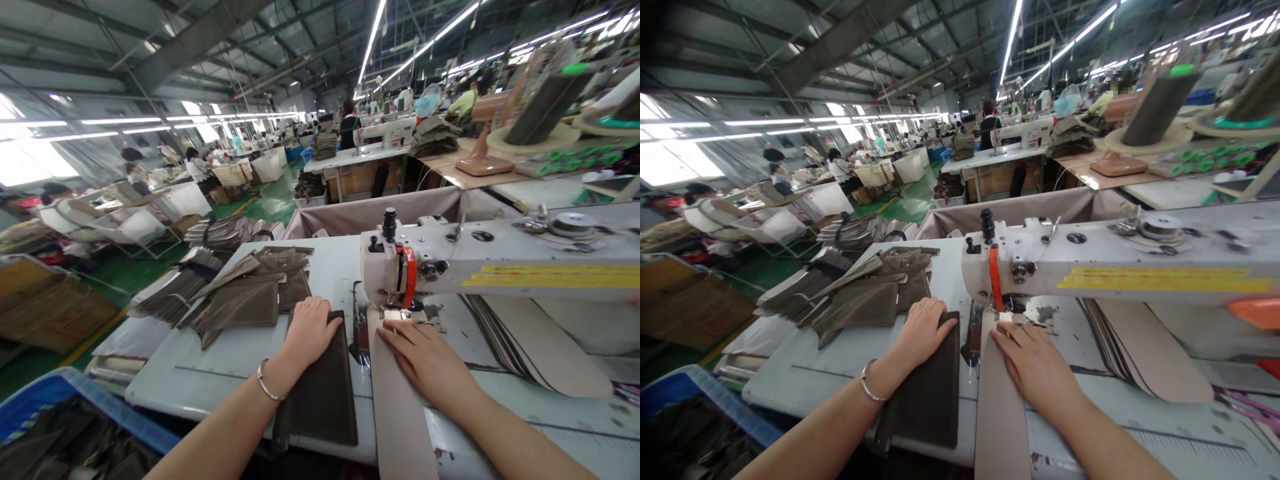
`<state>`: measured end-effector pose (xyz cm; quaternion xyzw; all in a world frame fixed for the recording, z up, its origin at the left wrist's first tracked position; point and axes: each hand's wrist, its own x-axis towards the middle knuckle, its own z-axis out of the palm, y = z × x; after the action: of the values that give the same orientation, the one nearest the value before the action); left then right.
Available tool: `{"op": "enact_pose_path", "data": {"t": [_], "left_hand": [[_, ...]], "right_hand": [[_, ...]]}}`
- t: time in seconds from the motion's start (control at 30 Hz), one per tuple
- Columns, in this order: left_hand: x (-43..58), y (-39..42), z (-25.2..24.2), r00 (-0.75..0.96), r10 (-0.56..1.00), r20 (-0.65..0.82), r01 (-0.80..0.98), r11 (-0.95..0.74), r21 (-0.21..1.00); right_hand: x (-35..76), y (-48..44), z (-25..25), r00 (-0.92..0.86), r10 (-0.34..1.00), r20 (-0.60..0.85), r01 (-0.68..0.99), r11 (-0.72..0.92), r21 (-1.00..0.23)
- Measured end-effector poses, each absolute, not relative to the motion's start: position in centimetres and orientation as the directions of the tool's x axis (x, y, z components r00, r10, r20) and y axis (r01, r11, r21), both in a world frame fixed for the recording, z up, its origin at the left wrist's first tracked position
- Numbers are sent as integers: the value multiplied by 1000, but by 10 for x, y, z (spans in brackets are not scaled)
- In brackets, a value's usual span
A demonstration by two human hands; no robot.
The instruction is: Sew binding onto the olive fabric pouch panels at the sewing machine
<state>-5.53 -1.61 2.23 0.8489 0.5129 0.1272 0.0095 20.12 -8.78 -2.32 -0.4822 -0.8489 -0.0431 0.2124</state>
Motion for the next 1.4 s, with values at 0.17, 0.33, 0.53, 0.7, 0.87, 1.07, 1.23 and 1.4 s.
{"op": "enact_pose_path", "data": {"t": [0.17, 0.33, 0.53, 0.7, 0.87, 1.07, 1.23, 1.4], "left_hand": [[-34, -17, 30, 598, 788, 150, 627, -576, 524], [3, -10, 25, 586, 806, 90, 620, -516, 591], [18, 0, 21, 569, 821, 47, 650, -484, 585], [25, 1, 23, 525, 847, 85, 707, -490, 510], [27, 0, 23, 526, 840, 131, 700, -515, 494], [24, 3, 19, 532, 844, 67, 677, -472, 565], [22, 2, 16, 538, 838, 87, 629, -468, 621], [25, 1, 17, 509, 852, 127, 666, -482, 569]], "right_hand": [[199, -89, -22, -407, 821, 401, 852, 499, -156], [198, -89, -22, -377, 827, 416, 867, 474, -156], [197, -89, -22, -366, 827, 427, 872, 465, -153], [196, -89, -23, -353, 837, 418, 878, 451, -161], [197, -89, -22, -359, 846, 395, 881, 447, -157], [197, -90, -21, -355, 848, 392, 885, 440, -150], [197, -88, -23, -344, 858, 380, 892, 426, -154], [197, -87, -23, -341, 859, 381, 888, 427, -168]]}}
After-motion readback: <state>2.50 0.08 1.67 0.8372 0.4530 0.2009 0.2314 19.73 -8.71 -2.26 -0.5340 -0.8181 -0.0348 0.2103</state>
